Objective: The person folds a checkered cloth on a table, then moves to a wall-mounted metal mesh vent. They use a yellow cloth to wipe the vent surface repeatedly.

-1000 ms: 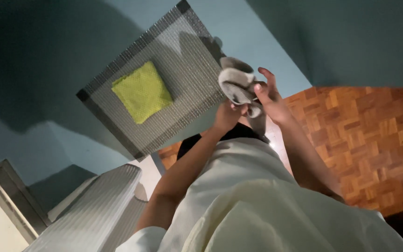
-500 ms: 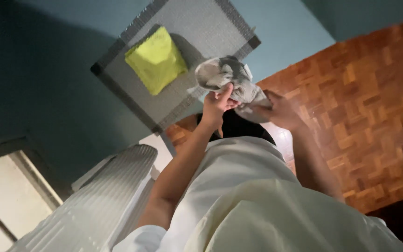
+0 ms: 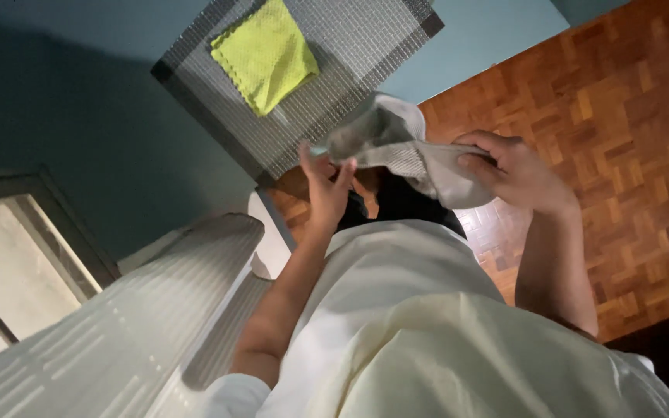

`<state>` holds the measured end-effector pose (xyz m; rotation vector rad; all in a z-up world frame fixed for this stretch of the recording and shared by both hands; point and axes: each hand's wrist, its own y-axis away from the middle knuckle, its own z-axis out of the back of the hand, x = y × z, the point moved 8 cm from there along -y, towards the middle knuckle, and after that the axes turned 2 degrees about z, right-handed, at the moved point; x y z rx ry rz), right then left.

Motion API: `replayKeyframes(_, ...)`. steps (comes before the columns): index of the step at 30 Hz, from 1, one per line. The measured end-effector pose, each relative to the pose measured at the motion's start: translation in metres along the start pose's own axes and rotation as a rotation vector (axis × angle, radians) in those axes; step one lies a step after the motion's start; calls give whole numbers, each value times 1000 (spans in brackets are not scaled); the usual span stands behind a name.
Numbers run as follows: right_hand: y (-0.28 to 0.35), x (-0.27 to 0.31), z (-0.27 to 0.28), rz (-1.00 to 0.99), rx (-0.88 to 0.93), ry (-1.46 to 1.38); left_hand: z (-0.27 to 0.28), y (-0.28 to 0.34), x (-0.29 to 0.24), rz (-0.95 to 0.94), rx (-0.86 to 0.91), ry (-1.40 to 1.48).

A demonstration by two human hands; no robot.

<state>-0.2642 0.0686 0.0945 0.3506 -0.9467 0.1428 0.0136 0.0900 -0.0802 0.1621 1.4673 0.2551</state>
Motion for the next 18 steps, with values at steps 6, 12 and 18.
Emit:
replayKeyframes(6, -23, 31, -19, 103, 229, -106, -68, 37, -53, -127, 490, 272)
replayKeyframes(12, -36, 4, -18, 225, 271, -84, -107, 21, -32, 330, 465, 165)
replayKeyframes(18, -50, -60, 4, 347, -137, 104, -120, 9, -12, 207, 97, 188)
